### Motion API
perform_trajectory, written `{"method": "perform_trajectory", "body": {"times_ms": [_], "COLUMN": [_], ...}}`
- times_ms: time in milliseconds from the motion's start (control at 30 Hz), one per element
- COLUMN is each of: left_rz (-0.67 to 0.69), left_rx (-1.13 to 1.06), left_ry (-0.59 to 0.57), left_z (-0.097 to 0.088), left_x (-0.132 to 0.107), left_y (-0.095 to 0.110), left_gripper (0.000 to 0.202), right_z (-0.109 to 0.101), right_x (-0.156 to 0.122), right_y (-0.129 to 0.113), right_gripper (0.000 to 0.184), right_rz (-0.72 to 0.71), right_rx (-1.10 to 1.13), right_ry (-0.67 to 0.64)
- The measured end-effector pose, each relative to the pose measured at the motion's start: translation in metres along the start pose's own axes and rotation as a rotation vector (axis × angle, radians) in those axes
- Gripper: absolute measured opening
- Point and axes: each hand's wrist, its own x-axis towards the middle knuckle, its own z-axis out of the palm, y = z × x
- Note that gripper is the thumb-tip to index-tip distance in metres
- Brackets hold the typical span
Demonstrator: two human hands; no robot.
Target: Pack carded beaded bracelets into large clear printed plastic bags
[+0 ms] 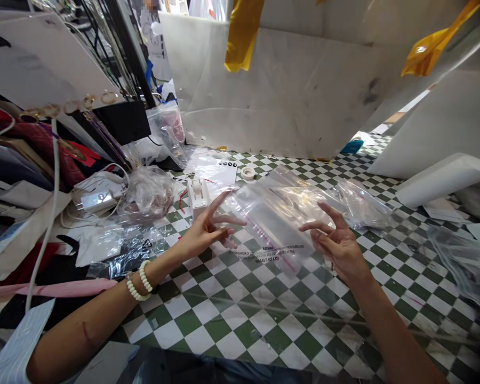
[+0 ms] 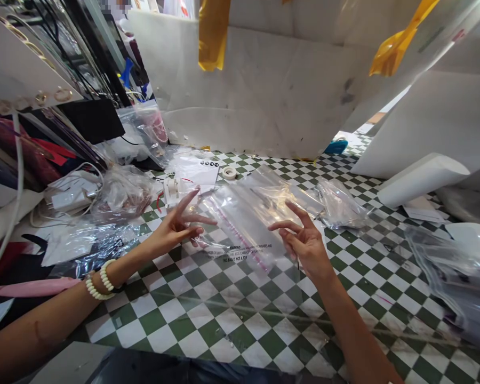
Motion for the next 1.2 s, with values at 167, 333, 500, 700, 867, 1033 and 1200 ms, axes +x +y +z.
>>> {"method": "perform_trajectory", "body": {"times_ms": [167,333,500,700,867,1033,1200], "left_rz": [0.003,0.066,0.287,0.654,0.837,0.687,0.634], "left_rx": [0.042,0.206,0.939,1.886,1.985,1.860,1.733], "left_ry": [0.138,0.298,0.451,0.151,-0.175,-0.243,-0.523], "left_z": [0.000,-0.001,0.001,0.016,0.030,0.038,0.085], "left_x": [0.001,0.002,-0.002,-0.015,-0.018,-0.020,-0.027], "left_y": [-0.004,-0.014,-0.013,0.020,0.029,0.026,0.015], "left_gripper": [0.096,0.080,0.049,0.030,0.033,0.023,0.018], "right_z": [-0.001,0.000,-0.003,-0.006,-0.014,-0.003,0.061], "right_x": [0.001,0.004,0.005,0.006,-0.013,-0.095,-0.153], "right_y": [0.000,0.008,0.016,0.012,-0.020,-0.051,-0.028], "right_gripper": [0.065,0.062,0.058,0.035,0.028,0.022,0.032], "right_rz": [-0.004,0.002,-0.076,-0.296,-0.349,-0.325,-0.460], "right_rx": [-0.117,-0.198,-0.325,-0.579,-0.528,-0.549,-0.594], "right_ry": [0.090,0.230,0.344,0.501,0.530,0.712,0.252]}}
